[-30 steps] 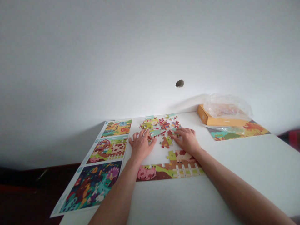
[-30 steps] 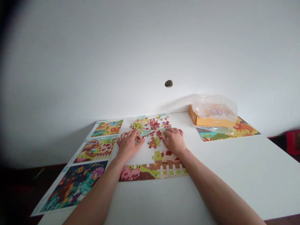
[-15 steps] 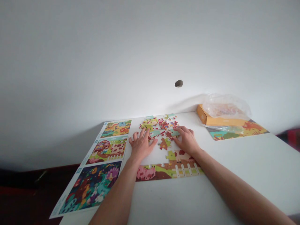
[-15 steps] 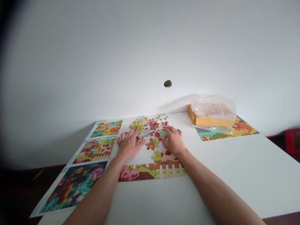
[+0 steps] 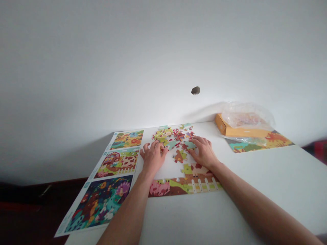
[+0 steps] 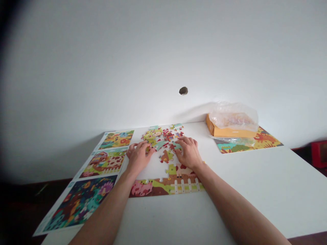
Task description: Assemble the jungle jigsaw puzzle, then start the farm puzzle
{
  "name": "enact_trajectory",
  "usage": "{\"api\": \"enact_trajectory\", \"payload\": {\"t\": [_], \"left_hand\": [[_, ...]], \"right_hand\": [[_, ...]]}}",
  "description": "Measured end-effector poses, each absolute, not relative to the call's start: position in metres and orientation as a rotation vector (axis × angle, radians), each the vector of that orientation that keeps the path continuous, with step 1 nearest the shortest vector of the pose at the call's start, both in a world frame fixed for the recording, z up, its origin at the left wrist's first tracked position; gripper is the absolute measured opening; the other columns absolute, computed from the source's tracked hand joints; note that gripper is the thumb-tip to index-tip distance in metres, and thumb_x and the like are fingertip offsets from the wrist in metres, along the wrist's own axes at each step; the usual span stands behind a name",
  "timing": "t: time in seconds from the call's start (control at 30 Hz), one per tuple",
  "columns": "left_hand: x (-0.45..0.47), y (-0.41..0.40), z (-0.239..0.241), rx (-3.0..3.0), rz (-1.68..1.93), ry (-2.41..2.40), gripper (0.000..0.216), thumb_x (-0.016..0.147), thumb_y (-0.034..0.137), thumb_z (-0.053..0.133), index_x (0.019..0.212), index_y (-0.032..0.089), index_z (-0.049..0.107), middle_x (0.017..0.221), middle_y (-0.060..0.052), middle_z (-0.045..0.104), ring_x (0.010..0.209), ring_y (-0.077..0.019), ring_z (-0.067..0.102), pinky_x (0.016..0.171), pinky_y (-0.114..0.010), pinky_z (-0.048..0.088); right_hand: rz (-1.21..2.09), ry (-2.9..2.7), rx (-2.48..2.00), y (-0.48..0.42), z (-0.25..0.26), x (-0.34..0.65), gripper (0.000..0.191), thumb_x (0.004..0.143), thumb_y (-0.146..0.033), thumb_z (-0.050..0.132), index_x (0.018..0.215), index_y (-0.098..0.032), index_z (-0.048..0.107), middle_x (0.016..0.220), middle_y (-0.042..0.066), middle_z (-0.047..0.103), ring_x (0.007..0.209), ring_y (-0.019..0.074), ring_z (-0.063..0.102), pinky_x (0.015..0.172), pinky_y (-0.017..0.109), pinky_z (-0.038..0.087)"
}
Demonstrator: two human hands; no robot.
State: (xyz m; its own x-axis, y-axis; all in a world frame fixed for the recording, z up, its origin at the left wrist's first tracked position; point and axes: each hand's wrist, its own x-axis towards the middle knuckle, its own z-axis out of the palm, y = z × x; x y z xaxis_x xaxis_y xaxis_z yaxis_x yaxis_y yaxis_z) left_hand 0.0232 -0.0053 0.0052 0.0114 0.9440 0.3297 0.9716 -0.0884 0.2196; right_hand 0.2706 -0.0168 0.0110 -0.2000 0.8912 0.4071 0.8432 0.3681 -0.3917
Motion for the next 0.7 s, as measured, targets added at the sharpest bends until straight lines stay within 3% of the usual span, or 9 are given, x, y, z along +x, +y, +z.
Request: {"api": "enact_trajectory", "payload": {"t": [0.17, 0.3, 0.47, 0.7], "left_hand": [[0.021, -0.005, 0.011, -2.104, -0.726, -2.144, 0.013, 0.086, 0.032, 0.06, 0.083, 0.025, 0.07, 0.107, -0.006, 0.069, 0.109, -0.0334, 0.048, 0.094, -0.05, 0.035], [0.017, -0.003, 0.009, -2.034, -0.793, -2.18, 0.012, 0.083, 0.024, 0.062, 0.093, 0.024, 0.068, 0.098, -0.006, 0.07, 0.1, -0.0302, 0.056, 0.089, -0.045, 0.04], [0.015, 0.003, 0.005, -2.106, -1.149, -2.061, 0.017, 0.081, 0.014, 0.06, 0.097, 0.02, 0.062, 0.094, -0.005, 0.067, 0.089, -0.0212, 0.063, 0.086, -0.035, 0.047], [0.028, -0.009, 0.01, -2.545, -1.686, -1.499, 0.019, 0.087, 0.017, 0.055, 0.104, 0.021, 0.062, 0.101, -0.006, 0.063, 0.09, -0.0179, 0.062, 0.083, -0.031, 0.052]], "right_hand": [[0.355, -2.337, -1.139, -0.03, 0.033, 0.264, 0.031, 0.089, -0.025, 0.054, 0.117, -0.027, 0.066, 0.11, 0.004, 0.069, 0.106, 0.0244, 0.054, 0.098, 0.043, 0.036], [0.414, -2.453, -1.05, -0.036, 0.038, 0.26, 0.036, 0.091, -0.027, 0.052, 0.126, -0.033, 0.061, 0.115, 0.001, 0.069, 0.111, 0.0238, 0.051, 0.103, 0.045, 0.033], [0.31, -2.396, -1.179, -0.028, 0.024, 0.263, 0.038, 0.09, -0.025, 0.054, 0.127, -0.026, 0.06, 0.12, 0.005, 0.067, 0.121, 0.0275, 0.047, 0.105, 0.048, 0.031], [0.389, -2.047, -1.13, -0.024, 0.019, 0.261, 0.041, 0.094, -0.031, 0.053, 0.133, -0.022, 0.052, 0.107, 0.008, 0.07, 0.097, 0.0222, 0.059, 0.093, 0.04, 0.042]]}}
